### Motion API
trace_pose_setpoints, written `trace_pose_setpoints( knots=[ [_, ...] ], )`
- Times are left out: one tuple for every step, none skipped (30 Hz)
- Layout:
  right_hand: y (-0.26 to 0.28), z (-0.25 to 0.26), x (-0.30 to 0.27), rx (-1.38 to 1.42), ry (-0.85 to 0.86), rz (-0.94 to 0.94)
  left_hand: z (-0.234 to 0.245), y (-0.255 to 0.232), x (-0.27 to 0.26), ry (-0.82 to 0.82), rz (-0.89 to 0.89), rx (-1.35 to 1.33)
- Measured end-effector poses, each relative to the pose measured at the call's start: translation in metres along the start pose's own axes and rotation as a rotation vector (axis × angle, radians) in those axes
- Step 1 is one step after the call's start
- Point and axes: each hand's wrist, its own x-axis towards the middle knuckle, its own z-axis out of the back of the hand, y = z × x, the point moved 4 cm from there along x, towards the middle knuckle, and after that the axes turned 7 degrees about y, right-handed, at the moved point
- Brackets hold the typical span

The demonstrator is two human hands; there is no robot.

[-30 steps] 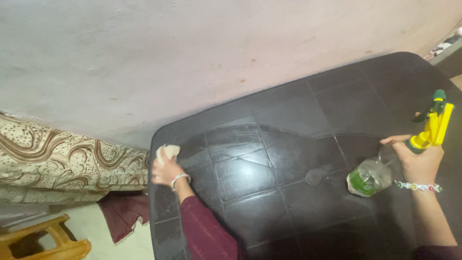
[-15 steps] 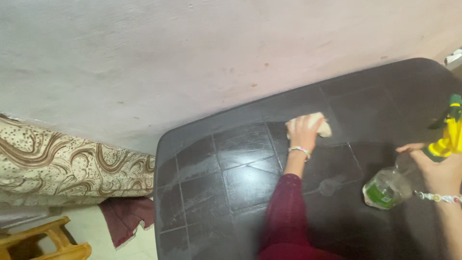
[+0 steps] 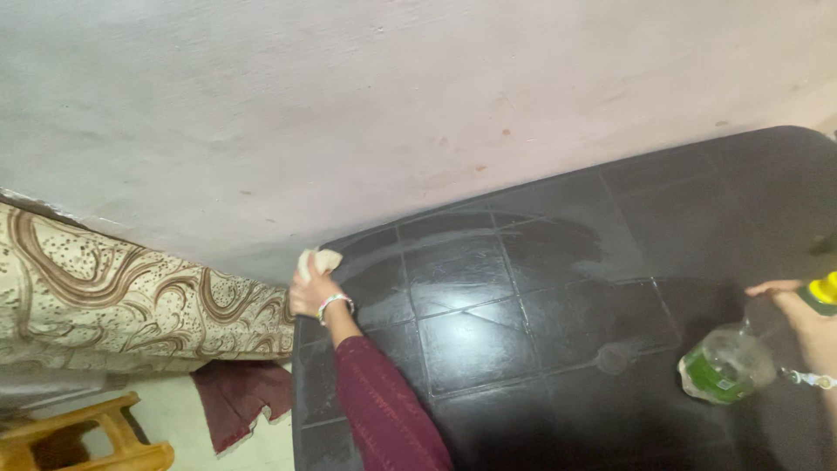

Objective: The person cleans a table by spraying a liquid from a bottle and wiping the surface with a cloth.

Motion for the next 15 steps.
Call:
trace_pose_setpoints(
  knots=[
    [0.001, 0.005, -0.001, -0.007, -0.007, -0.002, -0.005, 0.001, -0.008, 0.012, 0.069, -0.009],
    [0.000, 0.009, 0.002, -0.002, -0.016, 0.000, -0.006, 0.000, -0.011, 0.013, 0.115, -0.009],
    [-0.002, 0.011, 0.003, 0.005, -0.021, -0.003, -0.006, -0.009, -0.016, 0.017, 0.141, -0.026],
    [-0.005, 0.008, 0.004, -0.004, -0.018, 0.010, -0.004, -0.032, -0.031, 0.026, 0.141, -0.052],
    [-0.006, 0.011, 0.009, -0.006, -0.014, 0.022, -0.004, -0.050, -0.041, 0.034, 0.108, -0.080],
    [-0.011, 0.011, 0.011, -0.014, 0.001, 0.052, -0.006, -0.062, -0.050, 0.048, 0.047, -0.132],
    [-0.017, 0.011, 0.013, -0.013, 0.004, 0.057, -0.006, -0.092, -0.075, 0.075, -0.044, -0.193],
    [-0.023, 0.012, 0.016, -0.014, 0.006, 0.061, -0.004, -0.132, -0.109, 0.119, -0.166, -0.262],
    [-0.028, 0.013, 0.019, -0.016, 0.009, 0.065, -0.007, -0.174, -0.145, 0.309, -0.229, -0.114],
    [-0.033, 0.014, 0.022, -0.029, 0.011, 0.084, 0.014, -0.207, -0.197, 0.138, -0.480, -0.432],
    [-0.038, 0.014, 0.025, -0.042, 0.013, 0.103, 0.019, -0.239, -0.245, 0.327, -0.602, -0.361],
    [-0.042, 0.016, 0.027, -0.056, 0.014, 0.122, 0.036, -0.265, -0.289, 0.284, -0.685, -0.448],
    [-0.044, 0.018, 0.029, -0.023, 0.025, 0.146, 0.053, -0.281, -0.331, 0.310, -0.829, -0.514],
    [-0.043, 0.018, 0.032, 0.013, 0.037, 0.172, 0.068, -0.292, -0.364, 0.324, -0.900, -0.528],
    [-0.040, 0.017, 0.032, 0.048, 0.049, 0.199, 0.082, -0.290, -0.386, 0.280, -0.972, -0.508]
  ],
)
